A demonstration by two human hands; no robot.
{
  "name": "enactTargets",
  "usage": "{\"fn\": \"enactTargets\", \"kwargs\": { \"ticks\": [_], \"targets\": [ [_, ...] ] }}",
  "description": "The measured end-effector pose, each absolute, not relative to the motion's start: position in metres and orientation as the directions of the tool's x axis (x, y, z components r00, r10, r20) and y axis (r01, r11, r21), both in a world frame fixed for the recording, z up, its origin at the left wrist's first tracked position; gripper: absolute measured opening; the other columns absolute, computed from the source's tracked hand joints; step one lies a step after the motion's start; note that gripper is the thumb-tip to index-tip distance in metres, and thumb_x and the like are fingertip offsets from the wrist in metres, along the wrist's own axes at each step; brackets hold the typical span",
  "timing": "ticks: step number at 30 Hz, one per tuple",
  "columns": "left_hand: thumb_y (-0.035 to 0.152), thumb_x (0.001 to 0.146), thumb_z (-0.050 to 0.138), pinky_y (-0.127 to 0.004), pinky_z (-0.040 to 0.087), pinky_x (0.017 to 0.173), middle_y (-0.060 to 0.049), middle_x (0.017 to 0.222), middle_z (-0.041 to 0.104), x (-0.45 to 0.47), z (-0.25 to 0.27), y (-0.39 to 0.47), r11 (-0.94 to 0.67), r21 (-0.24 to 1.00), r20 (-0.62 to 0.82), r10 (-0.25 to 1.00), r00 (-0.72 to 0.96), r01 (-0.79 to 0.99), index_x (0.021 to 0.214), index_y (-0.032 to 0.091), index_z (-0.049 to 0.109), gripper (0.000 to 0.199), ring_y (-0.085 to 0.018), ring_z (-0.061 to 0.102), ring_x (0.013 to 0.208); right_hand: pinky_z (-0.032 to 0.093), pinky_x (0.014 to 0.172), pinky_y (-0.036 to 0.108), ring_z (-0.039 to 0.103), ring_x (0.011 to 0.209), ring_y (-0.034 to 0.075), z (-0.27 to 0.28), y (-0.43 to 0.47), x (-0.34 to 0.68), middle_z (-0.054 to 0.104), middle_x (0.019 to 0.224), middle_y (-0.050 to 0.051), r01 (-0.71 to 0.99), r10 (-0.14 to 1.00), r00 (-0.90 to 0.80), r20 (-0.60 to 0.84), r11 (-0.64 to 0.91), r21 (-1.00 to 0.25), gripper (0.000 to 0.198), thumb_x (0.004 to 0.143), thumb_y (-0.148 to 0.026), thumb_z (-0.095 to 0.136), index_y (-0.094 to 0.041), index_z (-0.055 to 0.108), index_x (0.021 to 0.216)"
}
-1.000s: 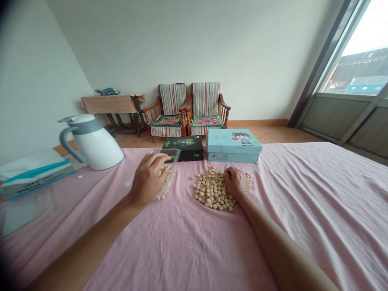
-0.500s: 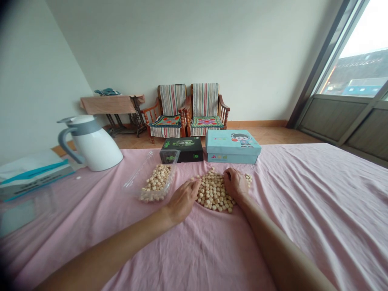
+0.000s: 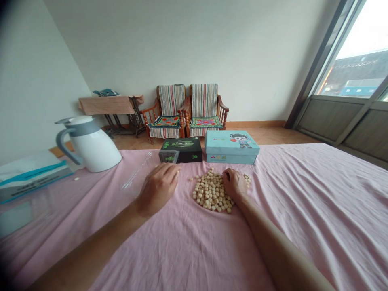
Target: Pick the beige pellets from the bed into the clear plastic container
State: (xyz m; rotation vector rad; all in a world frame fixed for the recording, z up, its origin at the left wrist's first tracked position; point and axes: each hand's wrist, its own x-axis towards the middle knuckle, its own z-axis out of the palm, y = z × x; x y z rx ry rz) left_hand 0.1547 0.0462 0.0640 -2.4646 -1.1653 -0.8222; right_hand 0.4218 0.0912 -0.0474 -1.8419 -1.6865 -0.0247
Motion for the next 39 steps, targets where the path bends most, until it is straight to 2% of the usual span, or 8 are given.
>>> {"fn": "enactTargets", "kwargs": {
  "ticks": [3,5,8,11,15,21,29,39],
  "targets": [
    [0.015,0.087,0.047,-0.041,0.044,0.089,-0.009,0.102,0.062,0.143,0.075,0.052,-0.579,0.005,0.733,0.557,0.391,0.815,0.097,0.017,0.057,0.014,-0.023,0.054,0.100,0.038,0.068,0.027,0.060,0.079,0.019,-0.048,0.092,0.422,0.068,0.084,0.005,0.901,0.893,0.177,0.414,0.022,-0.434,0.022,0.082,-0.028,0.042,-0.021,0.063,0.082],
    [0.015,0.088,0.046,-0.039,0.044,0.090,-0.008,0.103,0.062,0.144,0.072,0.050,-0.650,0.024,0.751,0.513,0.415,0.760,0.098,0.017,0.057,0.015,-0.021,0.054,0.100,0.038,0.067,0.026,0.060,0.078,0.018,-0.048,0.092,0.423,0.068,0.083,0.005,0.899,0.895,0.173,0.411,0.027,-0.437,0.022,0.081,-0.027,0.042,-0.020,0.063,0.082],
    [0.014,0.090,0.042,-0.033,0.047,0.084,-0.006,0.092,0.062,0.158,0.053,0.040,-0.762,0.042,0.626,0.524,0.577,0.646,0.094,0.017,0.057,0.016,-0.017,0.057,0.091,0.037,0.067,0.026,0.059,0.077,0.018,-0.048,0.093,0.423,0.068,0.083,0.005,0.896,0.894,0.182,0.410,0.020,-0.443,0.023,0.082,-0.028,0.042,-0.020,0.064,0.082],
    [0.012,0.088,0.043,-0.032,0.048,0.082,-0.005,0.092,0.060,0.174,0.032,0.034,-0.772,0.036,0.433,0.585,0.686,0.635,0.092,0.018,0.055,0.014,-0.018,0.057,0.091,0.037,0.067,0.026,0.059,0.077,0.017,-0.049,0.093,0.423,0.068,0.084,0.004,0.897,0.891,0.191,0.412,0.012,-0.442,0.022,0.082,-0.027,0.043,-0.020,0.064,0.082],
    [0.010,0.086,0.044,-0.035,0.048,0.087,-0.007,0.096,0.059,0.186,0.017,0.036,-0.746,0.020,0.321,0.635,0.703,0.665,0.090,0.017,0.053,0.012,-0.021,0.054,0.100,0.037,0.066,0.026,0.059,0.076,0.017,-0.049,0.093,0.422,0.068,0.084,0.004,0.897,0.888,0.188,0.419,0.018,-0.442,0.021,0.081,-0.027,0.044,-0.020,0.063,0.081],
    [0.006,0.083,0.041,-0.036,0.050,0.081,-0.008,0.094,0.058,0.195,0.009,0.040,-0.684,0.054,0.169,0.725,0.668,0.728,0.084,0.016,0.052,0.015,-0.022,0.056,0.093,0.036,0.066,0.026,0.059,0.077,0.018,-0.047,0.091,0.421,0.068,0.082,0.005,0.905,0.883,0.176,0.434,0.027,-0.424,0.022,0.082,-0.027,0.042,-0.020,0.063,0.081],
    [0.004,0.080,0.042,-0.032,0.049,0.085,-0.010,0.105,0.052,0.190,-0.006,0.044,-0.674,0.173,0.228,0.737,0.636,0.718,0.098,0.016,0.050,0.023,-0.020,0.054,0.101,0.036,0.065,0.025,0.058,0.076,0.017,-0.044,0.089,0.421,0.067,0.081,0.005,0.909,0.892,0.165,0.421,0.029,-0.417,0.023,0.083,-0.028,0.040,-0.020,0.061,0.080],
    [0.002,0.076,0.042,-0.029,0.046,0.083,-0.007,0.094,0.057,0.187,-0.008,0.039,-0.666,0.185,0.201,0.745,0.636,0.722,0.087,0.017,0.050,0.019,-0.019,0.055,0.093,0.035,0.064,0.025,0.058,0.075,0.017,-0.049,0.091,0.421,0.067,0.081,0.004,0.897,0.891,0.186,0.415,0.018,-0.441,0.023,0.083,-0.029,0.042,-0.020,0.062,0.081]
  ]
}}
